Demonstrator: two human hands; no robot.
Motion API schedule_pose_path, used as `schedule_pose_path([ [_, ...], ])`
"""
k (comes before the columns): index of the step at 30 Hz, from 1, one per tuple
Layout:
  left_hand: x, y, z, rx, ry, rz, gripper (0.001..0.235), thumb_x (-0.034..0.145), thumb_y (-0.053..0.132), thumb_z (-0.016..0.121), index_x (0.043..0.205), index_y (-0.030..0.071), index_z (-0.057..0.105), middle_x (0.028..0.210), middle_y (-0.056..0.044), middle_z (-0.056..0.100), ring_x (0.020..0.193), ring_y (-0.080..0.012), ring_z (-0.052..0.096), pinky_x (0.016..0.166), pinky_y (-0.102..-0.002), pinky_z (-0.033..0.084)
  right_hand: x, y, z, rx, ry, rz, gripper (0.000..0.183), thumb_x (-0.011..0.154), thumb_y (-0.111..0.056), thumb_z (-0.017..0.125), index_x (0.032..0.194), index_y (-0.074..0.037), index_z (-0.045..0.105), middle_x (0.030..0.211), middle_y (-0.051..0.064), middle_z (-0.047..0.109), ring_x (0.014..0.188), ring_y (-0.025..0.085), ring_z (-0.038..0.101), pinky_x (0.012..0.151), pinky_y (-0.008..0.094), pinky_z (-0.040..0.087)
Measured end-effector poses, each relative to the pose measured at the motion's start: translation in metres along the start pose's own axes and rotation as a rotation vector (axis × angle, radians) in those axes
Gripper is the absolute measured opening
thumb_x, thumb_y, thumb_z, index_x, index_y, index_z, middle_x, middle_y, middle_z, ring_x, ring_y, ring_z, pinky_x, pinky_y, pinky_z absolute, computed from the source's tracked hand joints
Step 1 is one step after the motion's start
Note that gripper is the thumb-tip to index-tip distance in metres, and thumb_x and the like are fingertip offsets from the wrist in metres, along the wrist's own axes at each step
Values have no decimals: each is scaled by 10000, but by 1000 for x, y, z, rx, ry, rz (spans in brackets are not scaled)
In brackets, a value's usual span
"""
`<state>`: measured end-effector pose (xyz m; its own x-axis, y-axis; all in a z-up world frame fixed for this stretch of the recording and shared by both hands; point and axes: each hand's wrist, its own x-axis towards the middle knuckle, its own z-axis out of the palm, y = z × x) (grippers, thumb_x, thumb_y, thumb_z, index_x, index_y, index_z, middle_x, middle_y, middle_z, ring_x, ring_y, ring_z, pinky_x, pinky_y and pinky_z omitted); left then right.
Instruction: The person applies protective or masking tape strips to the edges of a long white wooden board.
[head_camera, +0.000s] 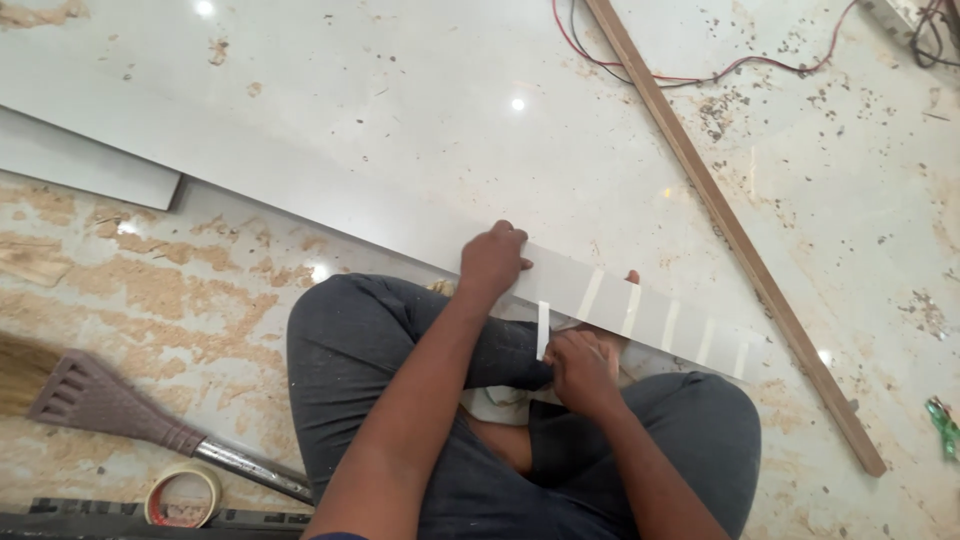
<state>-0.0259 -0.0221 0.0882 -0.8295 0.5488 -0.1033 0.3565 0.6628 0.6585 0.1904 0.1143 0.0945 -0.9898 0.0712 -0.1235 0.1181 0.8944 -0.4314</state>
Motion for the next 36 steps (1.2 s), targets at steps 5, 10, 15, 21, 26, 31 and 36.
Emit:
schedule_pose_path([
  [5,-2,-7,12,-40,57,21,412,796,315,817,1169,160,735,1242,-86,653,1015,-307,692,834,-442,554,-24,5,4,126,-206,66,68,870,-110,643,929,-99,675,984,109,665,1015,337,619,862,460,472],
  [10,-22,20,1,-185,-58,161,404,891,417,748,1238,213,721,1398,-52,604,1051,-242,695,868,-397,568,-26,5,-4,281,-185,-62,25,830,-59,704,840,-80,695,876,98,685,890,304,642,777,431,493],
  [15,-53,41,16,-362,-646,218,474,847,418,781,1254,190,698,1205,-90,737,1096,-277,685,986,-451,498,-3,39,-12,667,260,188,56,961,-49,615,913,-46,644,915,30,686,845,165,631,776,313,529],
  [21,-36,10,2,-86,-323,-29,267,951,363,676,1096,153,752,1077,-89,765,1022,-298,716,908,-455,550,5,83,18,1340,352,944,247,1053,-236,563,1080,-24,687,859,30,658,702,102,560,613,245,476],
  [26,-36,10,-1,-68,-216,-82,380,859,382,765,1160,159,699,1044,-96,740,989,-304,705,840,-446,554,22,109,45,1621,97,1069,159,1027,-151,562,1109,-23,610,878,50,706,641,72,556,504,180,432],
  [31,-35,15,4,-128,-209,-14,384,835,395,779,1135,168,702,957,-53,761,963,-268,719,824,-426,560,41,105,60,1679,6,1144,111,1019,-133,561,1088,-53,593,858,56,703,574,57,542,416,156,360],
  [36,-40,19,2,-158,-78,143,296,850,348,774,1088,178,726,936,-47,732,890,-281,720,754,-443,561,39,101,74,1644,117,1166,59,991,-119,571,1029,-129,614,781,0,658,525,65,502,392,189,296],
])
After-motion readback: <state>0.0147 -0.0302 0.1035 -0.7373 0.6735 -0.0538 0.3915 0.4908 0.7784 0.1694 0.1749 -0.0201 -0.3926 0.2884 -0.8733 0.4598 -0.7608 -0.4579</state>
